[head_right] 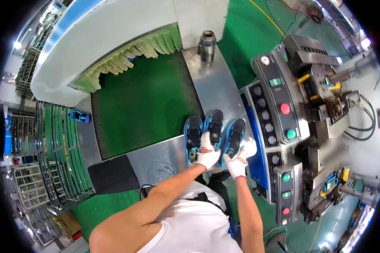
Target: The person processes several shoes through industrial machinery, placing each shoe into a press for bonding, retrieving it after the cycle, and then transferring them to a different workstation.
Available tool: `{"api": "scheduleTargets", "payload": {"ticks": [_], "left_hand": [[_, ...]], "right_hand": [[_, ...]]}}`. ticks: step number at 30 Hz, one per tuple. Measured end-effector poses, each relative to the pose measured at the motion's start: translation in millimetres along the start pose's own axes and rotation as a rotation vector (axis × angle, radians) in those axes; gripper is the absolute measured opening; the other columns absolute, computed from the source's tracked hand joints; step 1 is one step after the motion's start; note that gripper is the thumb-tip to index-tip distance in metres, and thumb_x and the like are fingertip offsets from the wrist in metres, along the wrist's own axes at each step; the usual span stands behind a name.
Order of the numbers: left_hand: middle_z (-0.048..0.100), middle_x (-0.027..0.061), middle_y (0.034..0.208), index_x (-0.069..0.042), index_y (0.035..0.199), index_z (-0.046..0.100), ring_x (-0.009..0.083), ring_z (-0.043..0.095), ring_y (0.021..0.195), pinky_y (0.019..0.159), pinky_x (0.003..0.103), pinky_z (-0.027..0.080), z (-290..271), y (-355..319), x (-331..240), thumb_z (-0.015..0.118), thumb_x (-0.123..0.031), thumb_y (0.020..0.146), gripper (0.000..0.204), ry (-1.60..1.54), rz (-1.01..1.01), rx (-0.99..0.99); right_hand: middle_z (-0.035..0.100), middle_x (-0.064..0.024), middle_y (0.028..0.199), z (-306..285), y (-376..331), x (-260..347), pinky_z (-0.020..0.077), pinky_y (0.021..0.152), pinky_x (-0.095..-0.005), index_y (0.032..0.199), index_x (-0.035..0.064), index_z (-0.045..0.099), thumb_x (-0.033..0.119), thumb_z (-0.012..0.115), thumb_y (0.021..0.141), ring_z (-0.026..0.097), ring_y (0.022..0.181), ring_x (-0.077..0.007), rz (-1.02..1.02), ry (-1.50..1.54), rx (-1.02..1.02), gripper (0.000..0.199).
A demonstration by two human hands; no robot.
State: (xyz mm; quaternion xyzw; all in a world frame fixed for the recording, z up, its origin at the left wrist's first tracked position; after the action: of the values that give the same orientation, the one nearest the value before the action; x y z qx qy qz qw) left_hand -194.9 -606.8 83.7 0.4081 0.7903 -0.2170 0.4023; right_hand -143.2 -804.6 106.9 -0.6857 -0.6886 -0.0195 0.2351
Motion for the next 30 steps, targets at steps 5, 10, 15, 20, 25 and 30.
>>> {"api": "scheduleTargets", "payload": {"ticks": [5,10,15,20,25,30], "left_hand": [[0.048,0.0247,0.146,-0.006,0.151,0.034,0.0406,0.048,0.136,0.114,0.042,0.040,12,30,12,0.078,-0.019,0.076,0.088,-0.064,0.000,0.197],[0.056,0.0221,0.140,-0.004,0.148,0.039,0.0400,0.056,0.129,0.108,0.042,0.047,-3,45,-27,0.081,-0.031,0.073,0.090,0.030,-0.227,0.668],[0.064,0.0209,0.125,0.001,0.144,0.039,0.0329,0.063,0.114,0.103,0.040,0.049,20,-39,-119,0.087,-0.023,0.067,0.094,0.027,0.065,0.919],[0.062,0.0171,0.126,-0.001,0.143,0.040,0.0261,0.061,0.113,0.102,0.038,0.049,40,-246,-223,0.086,-0.014,0.070,0.087,0.031,0.344,1.270],[0.060,0.0159,0.130,-0.002,0.143,0.042,0.0254,0.058,0.116,0.104,0.040,0.047,58,-372,-303,0.087,-0.014,0.069,0.088,-0.005,0.715,1.717],[0.062,0.0176,0.127,0.003,0.141,0.044,0.0283,0.060,0.114,0.104,0.040,0.046,49,-526,-366,0.086,-0.018,0.070,0.085,-0.118,0.887,2.055]], "right_hand": [[0.071,-0.0240,0.115,36,28,0,0.0510,0.094,-0.0453,0.110,-0.0017,0.071,0.049,0.072,0.079,0.067,0.109,-0.0369,0.228,0.101,0.000,0.060],[0.071,-0.0106,0.099,10,-18,-71,0.0526,0.079,-0.0383,0.109,-0.0020,0.069,0.022,0.085,0.073,0.065,0.085,-0.0222,0.538,1.033,-0.156,0.045],[0.063,-0.0026,0.074,-18,-166,-130,0.0480,0.057,-0.0345,0.092,0.0010,0.071,0.042,0.089,0.067,0.056,0.063,-0.0145,0.754,1.176,-0.256,0.052],[0.061,-0.0014,0.067,-48,-398,-209,0.0502,0.057,-0.0376,0.083,0.0054,0.069,0.042,0.091,0.069,0.057,0.059,-0.0158,1.054,1.500,-0.616,0.045],[0.068,-0.0061,0.108,-75,-535,-192,0.0532,0.081,-0.0329,0.124,0.0003,0.062,0.025,0.089,0.074,0.063,0.090,-0.0149,1.051,1.650,-1.464,0.062],[0.069,-0.0069,0.118,-87,-675,-161,0.0521,0.091,-0.0364,0.130,0.0015,0.060,0.015,0.084,0.080,0.065,0.098,-0.0194,1.025,1.243,-2.230,0.057]]}}
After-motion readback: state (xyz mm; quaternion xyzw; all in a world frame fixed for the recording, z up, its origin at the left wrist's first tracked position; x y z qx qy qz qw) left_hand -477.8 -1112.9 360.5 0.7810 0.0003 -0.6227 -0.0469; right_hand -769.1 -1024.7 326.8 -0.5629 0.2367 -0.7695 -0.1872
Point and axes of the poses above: each hand's wrist, its own y-axis towards the middle knuckle, its own z-axis out of the palm, x = y × z, the point moved 10 cm from there along y, towards the middle knuckle
